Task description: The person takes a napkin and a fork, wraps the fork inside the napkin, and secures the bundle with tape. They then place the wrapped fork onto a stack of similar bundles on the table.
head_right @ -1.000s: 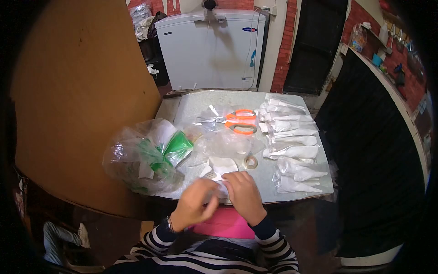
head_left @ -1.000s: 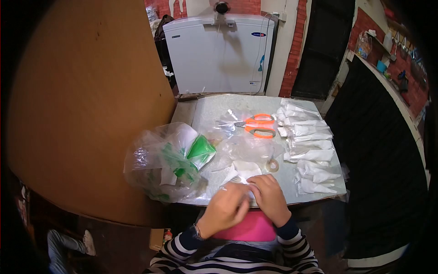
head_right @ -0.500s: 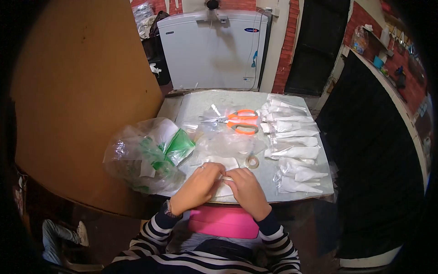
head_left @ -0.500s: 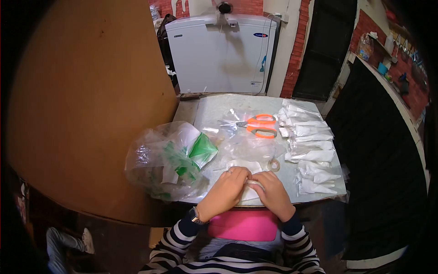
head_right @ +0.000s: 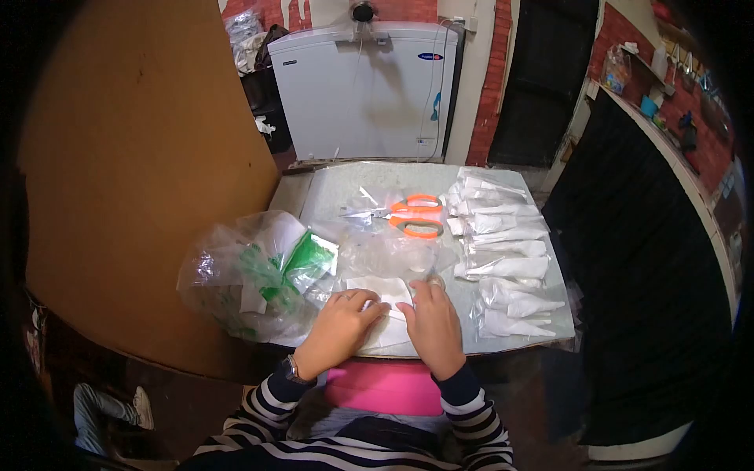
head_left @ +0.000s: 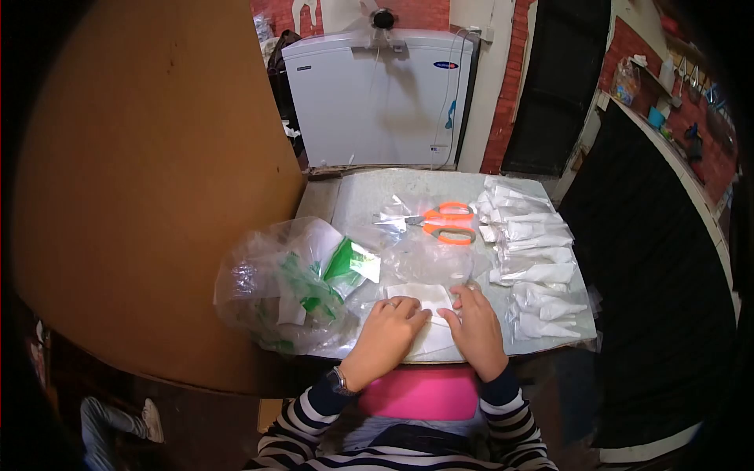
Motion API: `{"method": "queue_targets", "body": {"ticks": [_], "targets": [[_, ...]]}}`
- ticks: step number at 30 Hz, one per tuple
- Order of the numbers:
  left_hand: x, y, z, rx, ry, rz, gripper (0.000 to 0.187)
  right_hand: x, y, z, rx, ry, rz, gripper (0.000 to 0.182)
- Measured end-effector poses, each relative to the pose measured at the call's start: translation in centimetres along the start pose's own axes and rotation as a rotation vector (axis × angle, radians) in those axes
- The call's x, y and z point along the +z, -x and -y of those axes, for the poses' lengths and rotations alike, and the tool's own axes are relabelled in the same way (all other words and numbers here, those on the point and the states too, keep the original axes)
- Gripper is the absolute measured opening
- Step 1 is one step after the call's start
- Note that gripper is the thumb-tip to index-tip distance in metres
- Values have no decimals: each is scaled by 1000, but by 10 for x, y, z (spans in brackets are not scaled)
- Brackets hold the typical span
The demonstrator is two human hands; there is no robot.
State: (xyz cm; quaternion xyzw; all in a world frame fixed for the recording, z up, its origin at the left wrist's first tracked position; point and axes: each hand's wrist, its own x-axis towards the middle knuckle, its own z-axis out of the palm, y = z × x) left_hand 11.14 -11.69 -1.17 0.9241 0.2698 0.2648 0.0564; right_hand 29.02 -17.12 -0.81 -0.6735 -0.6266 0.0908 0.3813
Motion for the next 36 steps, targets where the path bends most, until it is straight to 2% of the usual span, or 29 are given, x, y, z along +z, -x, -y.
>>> {"method": "queue_targets", "body": {"ticks": [3,6,9,18,21,27,33,36], "targets": [[-5,-4,-4,7,-43,50,29,-3,-3,-4,-78,170,49,26],[-8,-7,-3,-5,-8,91,28,-6,-7,-2,41,21,144,24],[-6,-6,4,-8,18,74,25,-7,-1,-13,-59,50,64,23],[-4,-5,4,6,-16,19,28,-31,-2,-15,-58,-91,273,23],[-5,-5,2,4,-60,62,29,-32,0,-9,-42,-89,265,25],[-8,-7,2,-5,-56,100,25,-28,9,-13,-210,24,152,30],[-5,-4,4,5,-30,59,23,-28,18,-8,-245,27,7,29],[-8,-5,4,12,-54,95,23,-29,21,-11,-307,47,87,26]]}}
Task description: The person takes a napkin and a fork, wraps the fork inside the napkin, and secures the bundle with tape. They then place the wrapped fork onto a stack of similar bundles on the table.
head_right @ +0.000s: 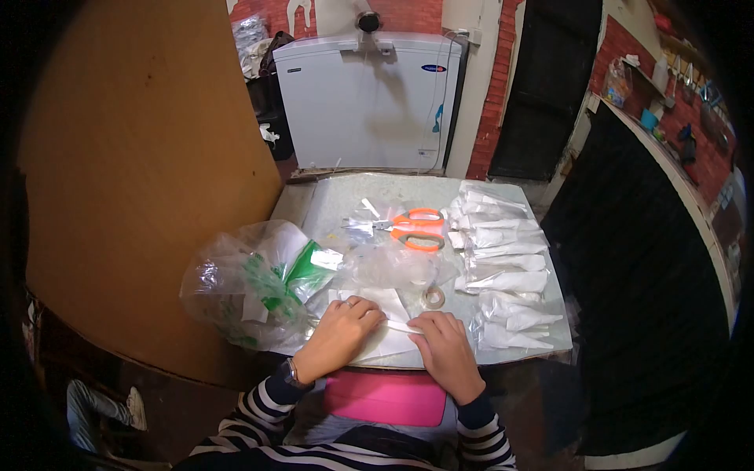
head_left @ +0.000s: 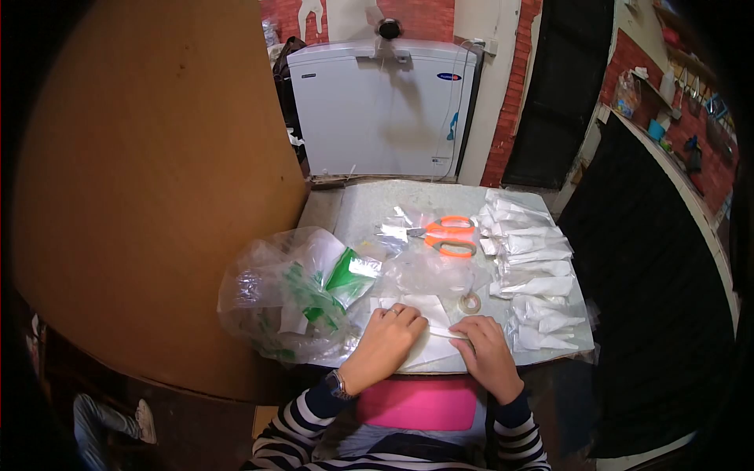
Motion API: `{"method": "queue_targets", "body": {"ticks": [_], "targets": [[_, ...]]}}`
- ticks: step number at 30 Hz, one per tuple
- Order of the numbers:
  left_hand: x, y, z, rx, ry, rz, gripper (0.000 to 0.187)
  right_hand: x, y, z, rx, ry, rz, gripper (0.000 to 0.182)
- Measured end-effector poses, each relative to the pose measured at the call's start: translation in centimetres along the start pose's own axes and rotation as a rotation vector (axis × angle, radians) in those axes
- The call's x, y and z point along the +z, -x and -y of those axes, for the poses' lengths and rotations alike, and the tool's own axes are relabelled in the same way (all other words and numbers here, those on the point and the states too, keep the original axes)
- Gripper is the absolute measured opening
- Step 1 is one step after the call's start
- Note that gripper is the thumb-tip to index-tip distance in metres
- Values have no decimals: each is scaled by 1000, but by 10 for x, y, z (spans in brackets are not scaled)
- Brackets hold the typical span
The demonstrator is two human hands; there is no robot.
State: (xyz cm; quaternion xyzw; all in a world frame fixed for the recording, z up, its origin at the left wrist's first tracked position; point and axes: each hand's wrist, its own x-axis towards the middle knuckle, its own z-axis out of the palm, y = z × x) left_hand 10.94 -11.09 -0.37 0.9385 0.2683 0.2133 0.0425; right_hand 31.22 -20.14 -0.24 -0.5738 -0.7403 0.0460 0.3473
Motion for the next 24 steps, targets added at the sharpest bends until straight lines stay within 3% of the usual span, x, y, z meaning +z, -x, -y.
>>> {"method": "queue_targets", "body": {"ticks": [21,24], "targets": [[0,-2,-2,-24,39,2,21,6,-1,-5,35,74,23,18],[3,-7,-7,20,14,-113,22,7,-1,-5,41,83,27,18]]}}
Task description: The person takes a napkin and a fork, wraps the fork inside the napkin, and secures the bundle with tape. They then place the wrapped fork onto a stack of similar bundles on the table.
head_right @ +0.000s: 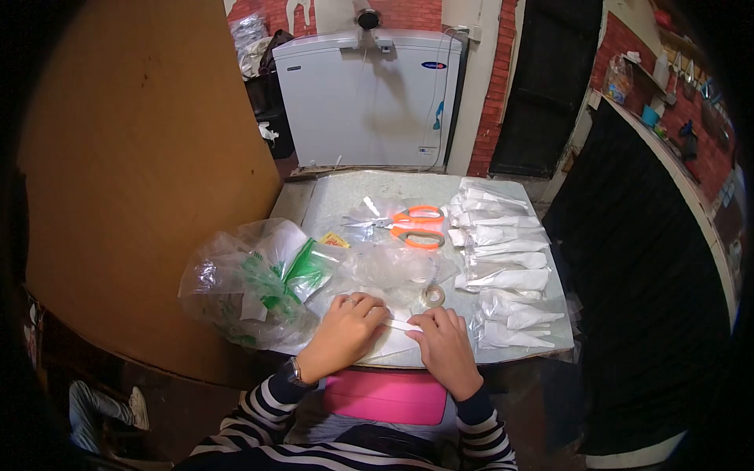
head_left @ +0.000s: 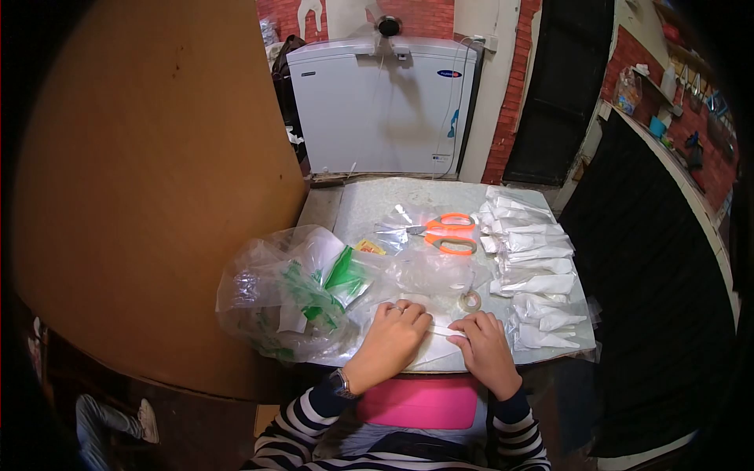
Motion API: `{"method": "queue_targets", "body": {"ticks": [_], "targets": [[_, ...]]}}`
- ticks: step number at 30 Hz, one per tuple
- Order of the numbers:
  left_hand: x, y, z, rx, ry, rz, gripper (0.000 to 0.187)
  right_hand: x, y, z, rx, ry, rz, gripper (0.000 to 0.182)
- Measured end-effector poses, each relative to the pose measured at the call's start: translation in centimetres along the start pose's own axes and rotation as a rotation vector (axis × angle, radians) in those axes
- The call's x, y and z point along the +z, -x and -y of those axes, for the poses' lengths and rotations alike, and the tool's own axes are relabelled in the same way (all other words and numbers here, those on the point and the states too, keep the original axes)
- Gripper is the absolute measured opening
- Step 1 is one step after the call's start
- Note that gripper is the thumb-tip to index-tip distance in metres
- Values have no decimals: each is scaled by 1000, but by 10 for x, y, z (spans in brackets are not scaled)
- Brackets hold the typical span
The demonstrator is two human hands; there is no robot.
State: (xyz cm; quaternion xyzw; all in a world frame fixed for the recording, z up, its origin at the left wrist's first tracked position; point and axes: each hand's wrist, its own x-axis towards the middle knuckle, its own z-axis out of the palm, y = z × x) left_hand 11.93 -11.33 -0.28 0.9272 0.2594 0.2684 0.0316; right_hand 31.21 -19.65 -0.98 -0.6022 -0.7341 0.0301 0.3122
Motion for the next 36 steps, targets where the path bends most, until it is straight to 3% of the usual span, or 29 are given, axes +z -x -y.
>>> {"method": "queue_targets", "body": {"ticks": [9,36], "targets": [[8,-5,-4,42,170,62,24,0,1,1,18,0,-17,18],[9,1,-1,11,233,77,29,2,4,1,84,-93,-55,16]]}}
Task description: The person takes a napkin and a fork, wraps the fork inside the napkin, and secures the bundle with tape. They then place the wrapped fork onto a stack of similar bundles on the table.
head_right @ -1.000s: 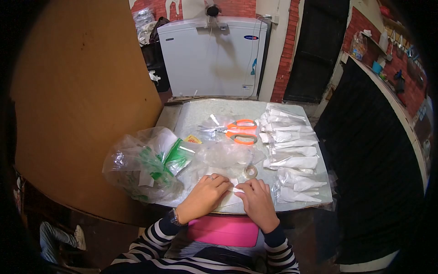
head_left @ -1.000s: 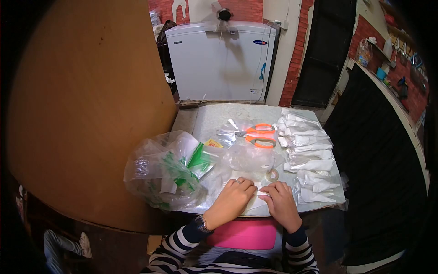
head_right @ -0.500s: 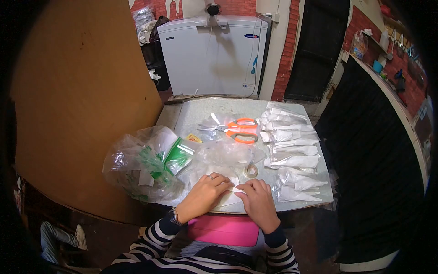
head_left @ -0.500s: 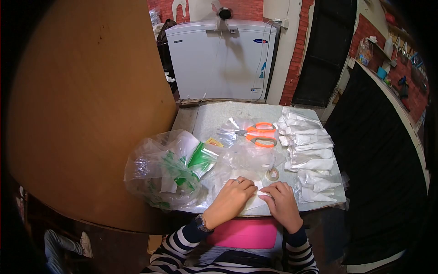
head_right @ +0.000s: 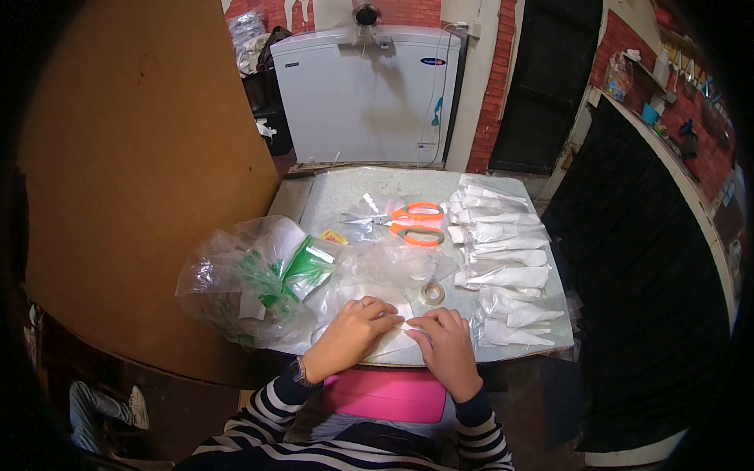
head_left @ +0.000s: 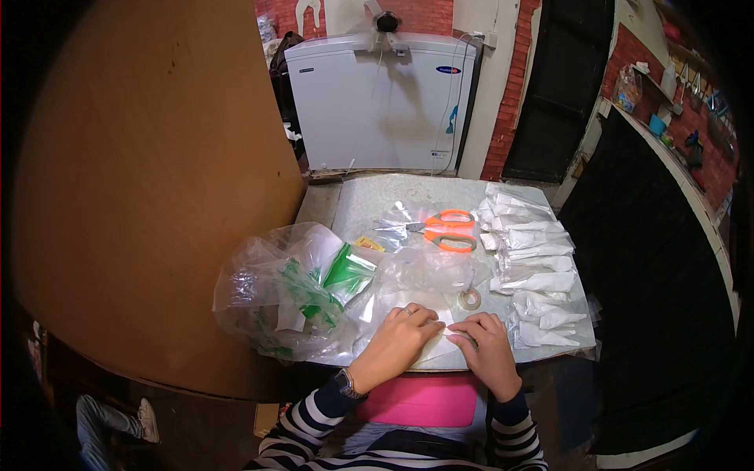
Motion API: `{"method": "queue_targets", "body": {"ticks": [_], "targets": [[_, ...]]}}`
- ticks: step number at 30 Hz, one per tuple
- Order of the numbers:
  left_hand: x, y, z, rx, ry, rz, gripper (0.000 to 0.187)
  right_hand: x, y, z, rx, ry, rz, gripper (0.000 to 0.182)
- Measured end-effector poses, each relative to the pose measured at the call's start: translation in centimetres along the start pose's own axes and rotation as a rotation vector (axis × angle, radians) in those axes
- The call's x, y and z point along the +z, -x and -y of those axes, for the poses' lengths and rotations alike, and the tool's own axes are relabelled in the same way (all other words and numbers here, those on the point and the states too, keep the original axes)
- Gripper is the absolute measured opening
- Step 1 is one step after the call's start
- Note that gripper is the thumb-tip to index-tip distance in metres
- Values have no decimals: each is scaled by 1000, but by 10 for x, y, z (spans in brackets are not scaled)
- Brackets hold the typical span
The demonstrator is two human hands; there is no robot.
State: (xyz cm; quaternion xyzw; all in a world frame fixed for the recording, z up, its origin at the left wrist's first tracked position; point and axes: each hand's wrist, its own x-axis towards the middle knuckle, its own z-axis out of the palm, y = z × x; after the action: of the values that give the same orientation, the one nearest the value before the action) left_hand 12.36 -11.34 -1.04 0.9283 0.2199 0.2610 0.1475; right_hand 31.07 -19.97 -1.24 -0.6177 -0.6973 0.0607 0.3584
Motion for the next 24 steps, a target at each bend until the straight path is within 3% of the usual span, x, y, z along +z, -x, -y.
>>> {"method": "queue_targets", "body": {"ticks": [18,24], "targets": [[11,3,8,-52,252,-160,21,20,-9,19,24,-267,-91,11],[8,6,9,-60,289,-192,25,19,-7,24,-15,-233,-85,20]]}}
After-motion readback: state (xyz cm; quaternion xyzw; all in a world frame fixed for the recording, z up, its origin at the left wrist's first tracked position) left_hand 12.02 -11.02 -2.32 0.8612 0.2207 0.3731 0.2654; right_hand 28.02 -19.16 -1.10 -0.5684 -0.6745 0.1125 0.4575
